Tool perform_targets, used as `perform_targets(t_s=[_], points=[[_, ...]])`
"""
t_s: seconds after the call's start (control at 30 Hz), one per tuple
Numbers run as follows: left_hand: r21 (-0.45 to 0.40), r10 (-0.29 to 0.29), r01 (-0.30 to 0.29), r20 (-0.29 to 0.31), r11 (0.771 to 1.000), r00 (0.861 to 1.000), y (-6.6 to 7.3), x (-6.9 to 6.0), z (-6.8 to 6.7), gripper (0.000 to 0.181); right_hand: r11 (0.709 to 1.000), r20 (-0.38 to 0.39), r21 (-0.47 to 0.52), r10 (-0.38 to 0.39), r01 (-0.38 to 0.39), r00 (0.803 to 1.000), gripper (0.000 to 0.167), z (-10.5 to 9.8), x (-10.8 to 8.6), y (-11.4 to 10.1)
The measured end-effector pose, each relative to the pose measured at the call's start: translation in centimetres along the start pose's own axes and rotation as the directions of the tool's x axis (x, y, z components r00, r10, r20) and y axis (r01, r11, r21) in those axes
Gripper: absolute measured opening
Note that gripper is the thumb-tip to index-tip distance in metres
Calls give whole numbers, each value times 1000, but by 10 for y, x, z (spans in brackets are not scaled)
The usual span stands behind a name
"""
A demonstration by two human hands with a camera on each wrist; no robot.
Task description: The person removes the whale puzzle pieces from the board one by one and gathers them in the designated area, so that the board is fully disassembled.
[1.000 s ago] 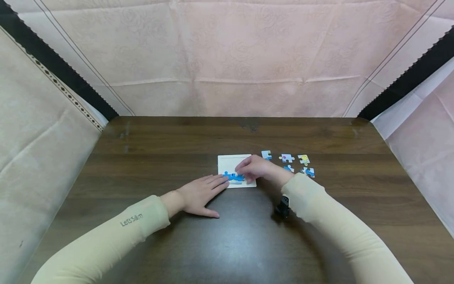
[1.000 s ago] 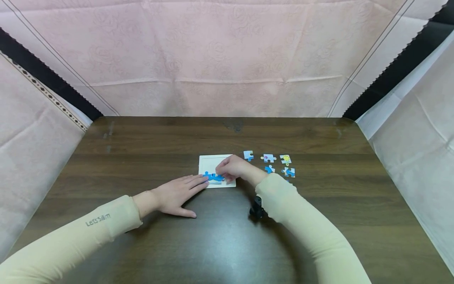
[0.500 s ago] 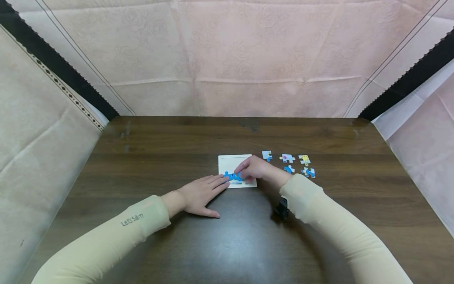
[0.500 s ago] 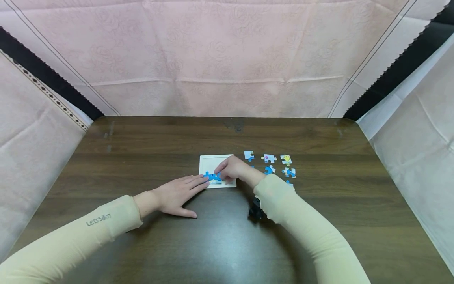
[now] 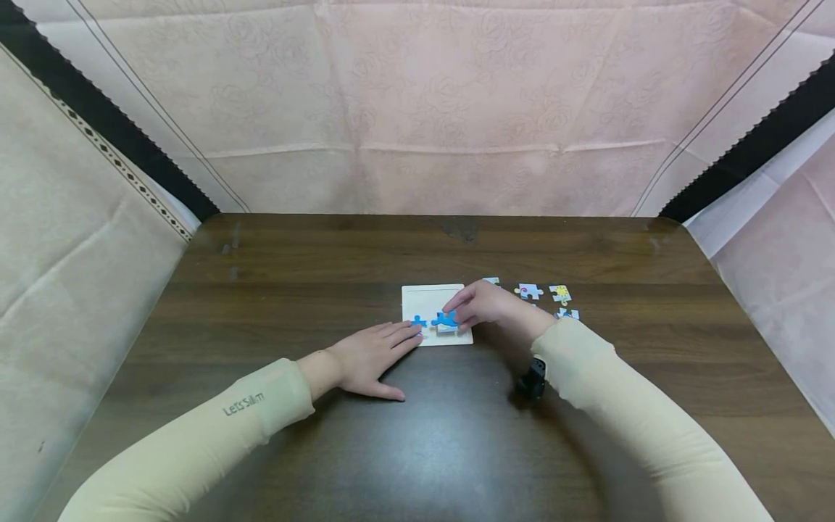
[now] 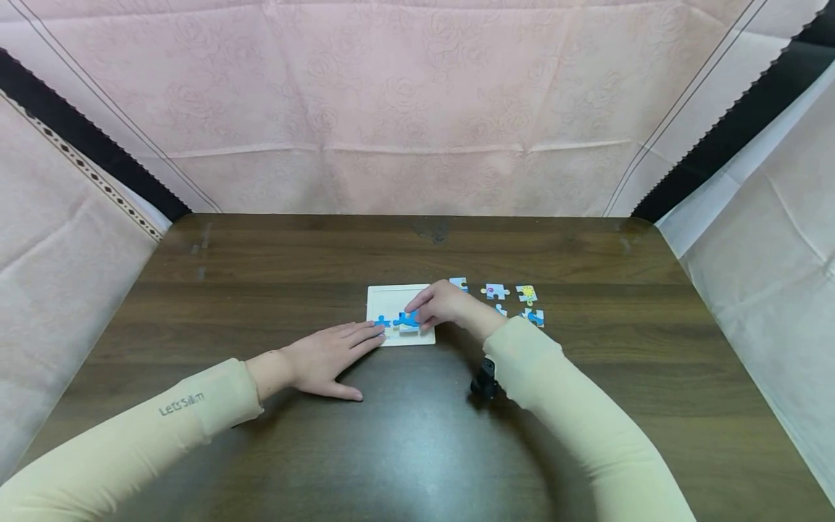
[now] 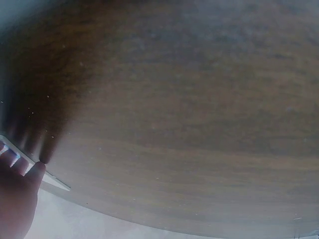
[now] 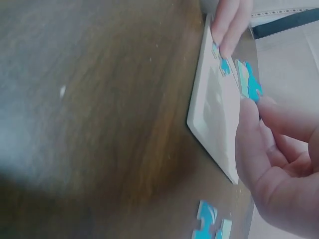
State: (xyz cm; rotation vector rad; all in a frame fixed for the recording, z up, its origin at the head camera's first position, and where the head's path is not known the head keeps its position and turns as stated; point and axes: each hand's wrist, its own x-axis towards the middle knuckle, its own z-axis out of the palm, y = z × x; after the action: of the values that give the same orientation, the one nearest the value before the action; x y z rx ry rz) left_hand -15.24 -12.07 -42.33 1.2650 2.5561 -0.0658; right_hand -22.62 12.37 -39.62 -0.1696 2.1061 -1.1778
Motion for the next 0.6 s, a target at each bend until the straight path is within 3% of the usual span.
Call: perform_targets(t_s=[0.37, 0.6], points=[[5, -4, 4, -6, 1000, 1000, -1, 0, 1, 91, 995, -15, 104, 13, -11, 1000, 30, -21, -11, 16], [10, 14, -14, -32, 1000, 999, 0, -1, 2, 90, 995, -35, 98, 23, -20, 999, 30, -32, -21, 25]])
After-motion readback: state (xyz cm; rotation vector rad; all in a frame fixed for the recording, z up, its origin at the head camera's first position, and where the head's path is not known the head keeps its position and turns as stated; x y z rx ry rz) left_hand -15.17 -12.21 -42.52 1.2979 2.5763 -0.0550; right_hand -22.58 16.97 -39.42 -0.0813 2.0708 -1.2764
